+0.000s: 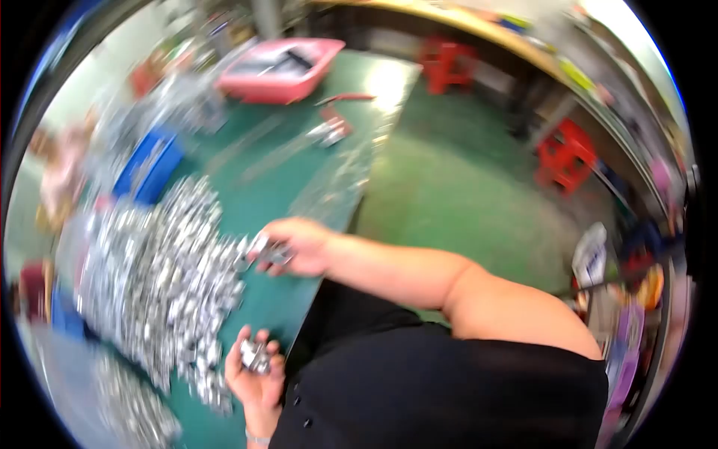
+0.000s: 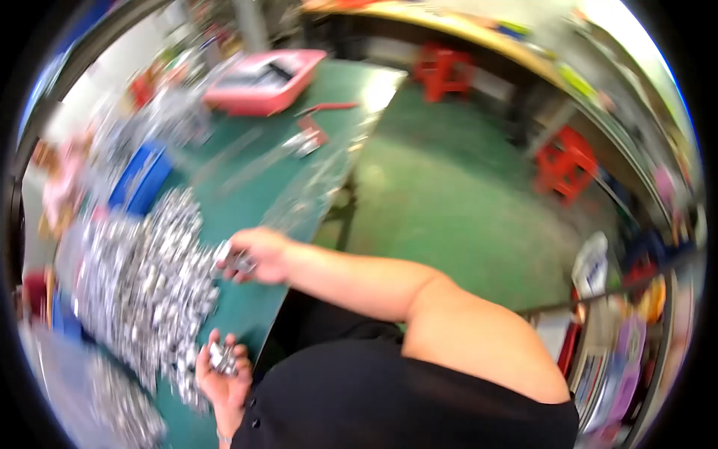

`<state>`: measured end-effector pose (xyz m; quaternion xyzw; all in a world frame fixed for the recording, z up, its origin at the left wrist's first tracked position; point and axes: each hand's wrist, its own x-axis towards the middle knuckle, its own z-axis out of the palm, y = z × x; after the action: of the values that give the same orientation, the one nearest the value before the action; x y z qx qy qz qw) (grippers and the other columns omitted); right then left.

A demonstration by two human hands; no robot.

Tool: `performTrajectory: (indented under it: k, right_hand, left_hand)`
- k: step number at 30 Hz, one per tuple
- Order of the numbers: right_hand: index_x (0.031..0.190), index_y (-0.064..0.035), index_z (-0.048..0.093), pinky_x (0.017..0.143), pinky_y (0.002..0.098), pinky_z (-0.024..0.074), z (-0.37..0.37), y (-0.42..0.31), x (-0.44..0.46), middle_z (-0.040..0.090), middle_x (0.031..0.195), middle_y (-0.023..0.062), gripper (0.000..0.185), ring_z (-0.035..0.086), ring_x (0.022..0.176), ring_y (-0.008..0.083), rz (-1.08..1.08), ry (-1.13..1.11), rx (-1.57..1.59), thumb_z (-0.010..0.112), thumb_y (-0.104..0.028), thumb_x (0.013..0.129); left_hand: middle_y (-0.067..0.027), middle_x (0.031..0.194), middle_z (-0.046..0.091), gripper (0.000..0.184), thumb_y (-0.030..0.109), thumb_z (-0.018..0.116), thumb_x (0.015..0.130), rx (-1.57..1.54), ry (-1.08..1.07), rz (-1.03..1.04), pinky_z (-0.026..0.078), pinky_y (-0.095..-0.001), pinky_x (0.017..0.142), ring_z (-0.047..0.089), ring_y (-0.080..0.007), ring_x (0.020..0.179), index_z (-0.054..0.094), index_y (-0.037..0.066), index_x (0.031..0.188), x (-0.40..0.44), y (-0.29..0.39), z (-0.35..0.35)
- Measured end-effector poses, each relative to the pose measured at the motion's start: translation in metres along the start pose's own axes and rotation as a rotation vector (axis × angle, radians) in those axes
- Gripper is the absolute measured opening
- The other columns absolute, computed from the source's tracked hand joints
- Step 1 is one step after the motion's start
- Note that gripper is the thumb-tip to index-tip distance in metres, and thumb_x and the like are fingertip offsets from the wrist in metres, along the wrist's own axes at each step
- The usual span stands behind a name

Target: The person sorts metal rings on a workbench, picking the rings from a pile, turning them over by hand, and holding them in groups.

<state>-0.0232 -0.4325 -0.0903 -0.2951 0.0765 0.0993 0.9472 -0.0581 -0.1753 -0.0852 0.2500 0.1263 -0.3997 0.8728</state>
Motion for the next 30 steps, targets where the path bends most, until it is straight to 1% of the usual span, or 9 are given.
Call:
performTrajectory:
  k: [3,5,9,11,13,15,17,18,30]
  right_hand:
    - [0.087,-0.0040,0.057,0.058,0.0383,0.0516,0.001,-0.004,-0.006,0.062,0.084,0.0148,0.017,0.061,0.067,0.0260,-0.051,0.052,0.083,0.052,-0.020,0.084]
    - [0.086,-0.0049,0.055,0.054,0.0382,0.0505,0.002,-0.004,-0.007,0.061,0.079,0.0126,0.015,0.061,0.066,0.0243,-0.100,0.070,0.123,0.057,-0.020,0.082]
    - [0.082,-0.0057,0.053,0.050,0.0342,0.0473,0.030,-0.002,-0.020,0.057,0.073,0.0050,0.017,0.056,0.064,0.0184,-0.236,0.154,-0.033,0.064,-0.018,0.079]
    - [0.075,-0.0050,0.053,0.046,0.0354,0.0446,0.049,0.012,-0.019,0.053,0.069,0.0064,0.012,0.053,0.059,0.0207,-0.488,0.168,-0.236,0.064,-0.009,0.072]
    - [0.072,-0.0064,0.053,0.059,0.0345,0.0454,0.056,0.029,-0.007,0.054,0.075,0.0087,0.010,0.054,0.069,0.0207,-0.883,0.197,-0.801,0.062,-0.006,0.068]
    - [0.069,-0.0066,0.053,0.069,0.0418,0.0431,0.066,0.045,-0.007,0.051,0.077,0.0124,0.014,0.052,0.073,0.0281,-1.276,0.039,-1.152,0.064,-0.013,0.065]
    - [0.062,-0.0081,0.053,0.063,0.0409,0.0406,0.073,0.045,-0.012,0.051,0.070,0.0091,0.017,0.050,0.068,0.0306,-1.502,0.003,-1.714,0.060,-0.021,0.069]
    - [0.062,-0.0096,0.048,0.070,0.0442,0.0402,0.078,0.031,-0.023,0.051,0.070,0.0089,0.028,0.052,0.074,0.0278,-1.698,-0.217,-1.781,0.061,-0.033,0.069]
    - [0.067,-0.0093,0.048,0.059,0.0394,0.0405,0.070,0.039,-0.014,0.051,0.072,0.0077,0.027,0.053,0.067,0.0268,-1.656,-0.271,-1.608,0.049,-0.029,0.086]
  left_hand:
    - [-0.0141,0.108,0.057,0.033,0.030,0.045,0.089,0.048,-0.140,-0.070,0.050,-0.0360,0.066,0.054,-0.0286,0.092,0.053,0.014,0.117,0.021,0.003,0.015]
    - [-0.0174,0.115,0.055,0.042,0.029,0.052,0.084,-0.086,-0.283,-0.275,0.044,-0.0428,0.083,0.050,-0.0332,0.105,0.050,0.007,0.120,0.034,0.013,0.023]
    - [-0.0169,0.112,0.057,0.040,0.026,0.050,0.084,0.071,-0.182,-0.179,0.042,-0.0447,0.090,0.052,-0.0349,0.101,0.053,-0.001,0.113,0.044,0.007,0.047]
    - [-0.0123,0.110,0.059,0.038,0.025,0.048,0.084,0.045,-0.247,-0.146,0.041,-0.0450,0.090,0.053,-0.0308,0.102,0.054,0.001,0.113,0.047,-0.002,0.066]
    - [-0.0104,0.108,0.060,0.035,0.025,0.048,0.085,0.125,-0.298,-0.111,0.040,-0.0468,0.092,0.054,-0.0261,0.101,0.056,0.005,0.112,0.060,-0.001,0.059]
    - [-0.0105,0.108,0.060,0.034,0.025,0.048,0.085,0.178,-0.271,-0.101,0.040,-0.0465,0.091,0.054,-0.0261,0.101,0.056,0.006,0.112,0.071,-0.002,0.065]
    - [-0.0106,0.108,0.060,0.034,0.025,0.048,0.085,0.202,-0.247,-0.112,0.040,-0.0461,0.090,0.054,-0.0261,0.101,0.056,0.006,0.112,0.077,-0.006,0.073]
    - [-0.0106,0.108,0.060,0.034,0.025,0.048,0.085,0.211,-0.237,-0.116,0.040,-0.0460,0.090,0.054,-0.0261,0.101,0.056,0.006,0.112,0.081,-0.009,0.077]
    - [-0.0112,0.107,0.059,0.034,0.025,0.049,0.084,0.328,-0.155,-0.197,0.042,-0.0440,0.086,0.054,-0.0262,0.100,0.056,0.006,0.112,0.128,-0.042,0.103]
